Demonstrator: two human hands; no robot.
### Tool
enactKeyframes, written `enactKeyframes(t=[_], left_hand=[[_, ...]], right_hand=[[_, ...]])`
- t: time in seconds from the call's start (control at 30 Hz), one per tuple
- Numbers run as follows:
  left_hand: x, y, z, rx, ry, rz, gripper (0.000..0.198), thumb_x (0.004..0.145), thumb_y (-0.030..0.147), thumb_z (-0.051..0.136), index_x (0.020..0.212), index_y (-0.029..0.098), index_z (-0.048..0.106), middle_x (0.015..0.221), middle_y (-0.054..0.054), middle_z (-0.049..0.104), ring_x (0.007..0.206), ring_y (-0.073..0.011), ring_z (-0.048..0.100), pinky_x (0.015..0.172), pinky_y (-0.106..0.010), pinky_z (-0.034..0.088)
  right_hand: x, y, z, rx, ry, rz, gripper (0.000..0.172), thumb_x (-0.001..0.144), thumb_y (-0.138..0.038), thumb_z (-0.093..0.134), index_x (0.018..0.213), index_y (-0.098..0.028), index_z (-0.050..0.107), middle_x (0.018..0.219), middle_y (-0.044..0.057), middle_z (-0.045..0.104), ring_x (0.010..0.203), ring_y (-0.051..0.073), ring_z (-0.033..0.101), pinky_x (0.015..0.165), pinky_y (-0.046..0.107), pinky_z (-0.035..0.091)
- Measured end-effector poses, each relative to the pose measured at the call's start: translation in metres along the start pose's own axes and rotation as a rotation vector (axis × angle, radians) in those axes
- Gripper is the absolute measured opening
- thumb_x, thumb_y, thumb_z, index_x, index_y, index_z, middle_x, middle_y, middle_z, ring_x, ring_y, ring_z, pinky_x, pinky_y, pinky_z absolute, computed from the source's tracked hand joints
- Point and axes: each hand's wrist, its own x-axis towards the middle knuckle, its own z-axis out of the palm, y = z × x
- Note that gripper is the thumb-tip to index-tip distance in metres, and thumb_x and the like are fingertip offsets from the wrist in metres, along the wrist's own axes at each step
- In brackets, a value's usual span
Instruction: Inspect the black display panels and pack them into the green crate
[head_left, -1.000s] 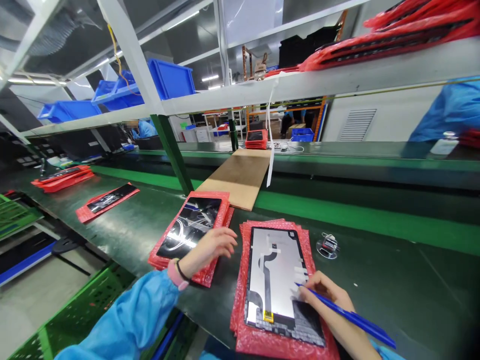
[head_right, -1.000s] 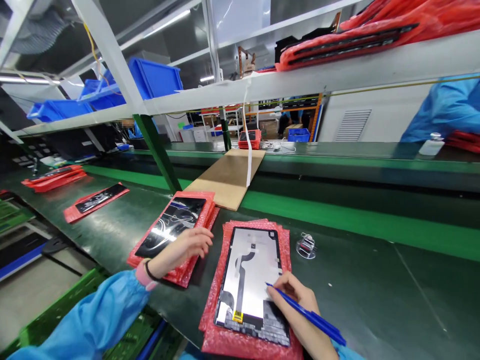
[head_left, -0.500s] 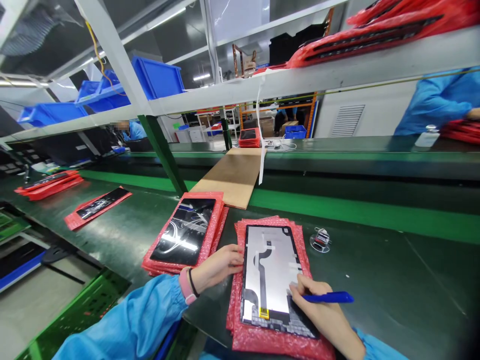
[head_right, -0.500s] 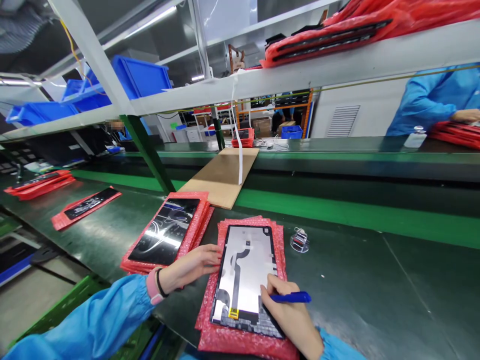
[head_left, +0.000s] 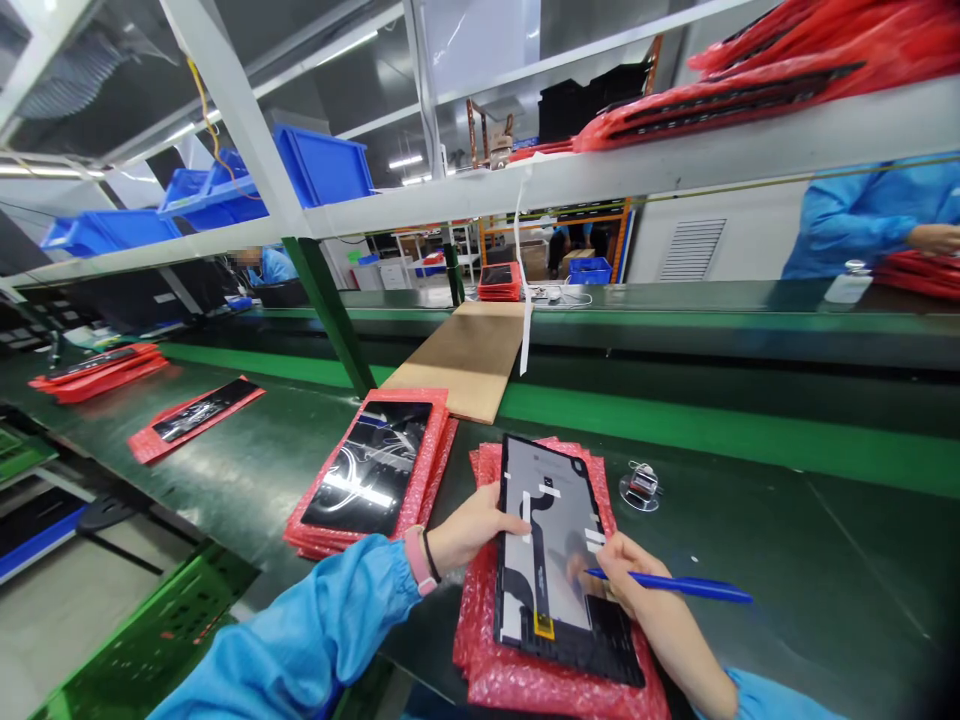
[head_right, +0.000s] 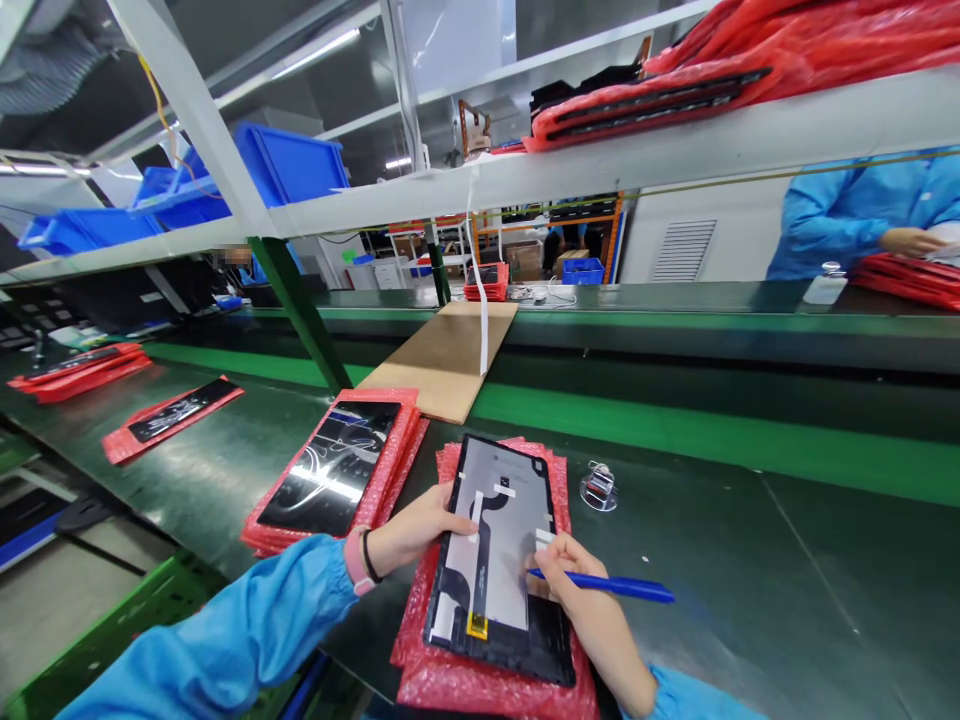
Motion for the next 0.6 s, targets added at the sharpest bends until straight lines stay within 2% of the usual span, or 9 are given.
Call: enactKeyframes(t=[0.1, 0.17, 0.3, 0.43, 0.53, 0.6], left_hand=[[0.003, -0.008, 0.0, -0.016, 0.034, 0.052, 0.036, 0.048, 0.002, 0.067, 0.083, 0.012, 0.066, 0.077, -0.005, 0.07, 0.072, -0.0201, 0.064, 0.068, -0.029, 0.046], [0.002, -0.011, -0.002, -0.032, 0.062, 0.079, 0.033, 0.051, 0.004, 0.064, 0.083, 0.011, 0.065, 0.076, -0.005, 0.071, 0.067, -0.0189, 0.064, 0.063, -0.028, 0.045], [-0.006, -0.005, -0.004, -0.046, 0.093, 0.156, 0.029, 0.061, 0.01, 0.067, 0.09, 0.011, 0.066, 0.085, -0.007, 0.072, 0.07, -0.0182, 0.065, 0.066, -0.027, 0.047], [-0.014, 0.009, -0.001, -0.045, 0.123, 0.231, 0.033, 0.068, 0.016, 0.069, 0.1, 0.013, 0.065, 0.099, -0.008, 0.072, 0.088, -0.0218, 0.066, 0.074, -0.028, 0.049], [-0.02, 0.019, 0.002, -0.005, 0.144, 0.318, 0.033, 0.071, 0.02, 0.07, 0.102, 0.014, 0.065, 0.1, -0.007, 0.071, 0.095, -0.0228, 0.065, 0.079, -0.029, 0.05], [-0.024, 0.025, 0.005, 0.023, 0.15, 0.375, 0.033, 0.073, 0.024, 0.071, 0.104, 0.015, 0.065, 0.099, -0.006, 0.071, 0.091, -0.0206, 0.065, 0.081, -0.029, 0.05]], right_hand=[[0.001, -0.001, -0.01, 0.063, 0.068, -0.042, 0.036, 0.074, -0.05, 0.068, 0.064, -0.02, 0.052, 0.046, -0.008, 0.039, 0.041, 0.008, 0.036, 0.044, 0.021, 0.035], [0.003, -0.008, -0.02, 0.103, 0.122, -0.087, 0.032, 0.073, -0.048, 0.07, 0.068, -0.02, 0.057, 0.049, -0.007, 0.039, 0.043, 0.007, 0.033, 0.041, 0.02, 0.028], [0.005, -0.028, -0.037, 0.17, 0.2, -0.149, 0.026, 0.077, -0.047, 0.067, 0.087, -0.022, 0.064, 0.066, -0.001, 0.054, 0.052, 0.011, 0.045, 0.044, 0.022, 0.034], [0.007, -0.042, -0.04, 0.202, 0.231, -0.193, 0.029, 0.082, -0.047, 0.061, 0.097, -0.022, 0.066, 0.082, 0.006, 0.067, 0.06, 0.015, 0.055, 0.046, 0.024, 0.041], [0.008, -0.053, -0.038, 0.201, 0.235, -0.212, 0.035, 0.085, -0.051, 0.056, 0.101, -0.021, 0.065, 0.084, 0.011, 0.073, 0.064, 0.018, 0.063, 0.049, 0.026, 0.048], [0.005, -0.064, -0.035, 0.176, 0.241, -0.234, 0.033, 0.084, -0.051, 0.058, 0.096, -0.021, 0.066, 0.08, 0.011, 0.074, 0.064, 0.019, 0.067, 0.05, 0.026, 0.052]])
